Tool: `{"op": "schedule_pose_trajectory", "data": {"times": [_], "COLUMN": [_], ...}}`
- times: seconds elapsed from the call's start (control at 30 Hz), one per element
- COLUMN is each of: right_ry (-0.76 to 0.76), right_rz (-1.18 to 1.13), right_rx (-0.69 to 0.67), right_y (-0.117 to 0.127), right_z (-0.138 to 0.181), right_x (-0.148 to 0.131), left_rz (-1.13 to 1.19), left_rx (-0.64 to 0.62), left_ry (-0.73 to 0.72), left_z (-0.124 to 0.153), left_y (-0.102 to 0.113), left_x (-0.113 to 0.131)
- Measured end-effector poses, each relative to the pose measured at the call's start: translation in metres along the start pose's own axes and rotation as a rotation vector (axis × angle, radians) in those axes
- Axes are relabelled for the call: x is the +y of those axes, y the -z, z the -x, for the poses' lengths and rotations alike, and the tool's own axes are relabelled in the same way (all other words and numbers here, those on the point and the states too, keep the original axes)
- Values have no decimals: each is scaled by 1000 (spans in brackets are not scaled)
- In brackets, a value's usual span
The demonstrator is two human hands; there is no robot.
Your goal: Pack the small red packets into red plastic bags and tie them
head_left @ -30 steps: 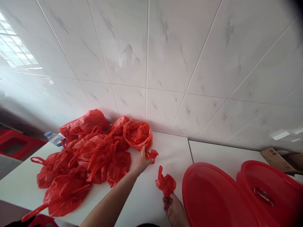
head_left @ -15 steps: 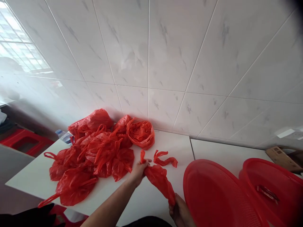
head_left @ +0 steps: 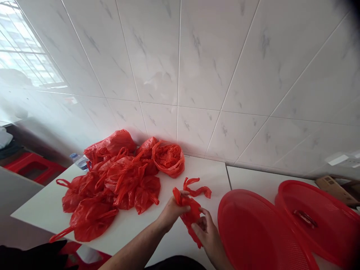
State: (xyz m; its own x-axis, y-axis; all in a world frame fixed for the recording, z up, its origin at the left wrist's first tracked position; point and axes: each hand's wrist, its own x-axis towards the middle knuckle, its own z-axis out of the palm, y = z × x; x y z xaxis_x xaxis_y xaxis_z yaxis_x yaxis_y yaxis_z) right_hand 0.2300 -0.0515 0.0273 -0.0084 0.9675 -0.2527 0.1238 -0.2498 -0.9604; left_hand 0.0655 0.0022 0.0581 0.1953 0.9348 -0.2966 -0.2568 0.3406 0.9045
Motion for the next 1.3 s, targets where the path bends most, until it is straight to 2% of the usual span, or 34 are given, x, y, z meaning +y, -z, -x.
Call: {"op": "schedule_pose_trajectory", "data": {"times": [0.07,0.1,0.2,0.3,0.37,0.47,0.63,0.7,0.8,0.9,1.0,1.07,1.13,1.2,1.23,1.3], "right_ry": [4,-8,-58,-101,-153,-240,-334,-343,-312,-265,-224,-236,-250,-241,-235,-235], "right_rz": [21,56,154,102,-60,-422,-828,-937,-1042,-1010,-868,-764,-673,-588,-545,-462], "right_rx": [-40,-22,109,229,260,227,167,144,116,56,-58,-106,-92,-30,-2,23], "right_y": [-6,-8,-7,1,7,14,18,18,17,20,26,32,37,41,42,41], "right_z": [-8,-13,-25,-34,-39,-44,-49,-50,-49,-41,-27,-19,-14,-14,-15,-20], "right_x": [-2,-1,6,11,11,7,7,7,5,1,0,2,6,10,12,13], "left_rz": [32,30,39,101,75,-148,-738,-843,-829,-833,-826,-799,-774,-766,-788,-877], "left_rx": [-109,-122,-35,59,129,190,26,69,195,312,438,504,533,517,474,293], "left_ry": [30,36,21,5,-8,-42,-52,-37,2,-49,-105,-94,-58,-53,-103,-291], "left_z": [4,5,3,-3,-6,-6,-8,-14,-26,-34,-38,-40,-41,-37,-33,-23], "left_y": [-6,-7,-4,7,15,27,41,43,46,55,74,90,101,103,98,78], "left_x": [-2,-3,0,7,11,13,-1,-14,-32,-39,-36,-33,-30,-28,-26,-23]}}
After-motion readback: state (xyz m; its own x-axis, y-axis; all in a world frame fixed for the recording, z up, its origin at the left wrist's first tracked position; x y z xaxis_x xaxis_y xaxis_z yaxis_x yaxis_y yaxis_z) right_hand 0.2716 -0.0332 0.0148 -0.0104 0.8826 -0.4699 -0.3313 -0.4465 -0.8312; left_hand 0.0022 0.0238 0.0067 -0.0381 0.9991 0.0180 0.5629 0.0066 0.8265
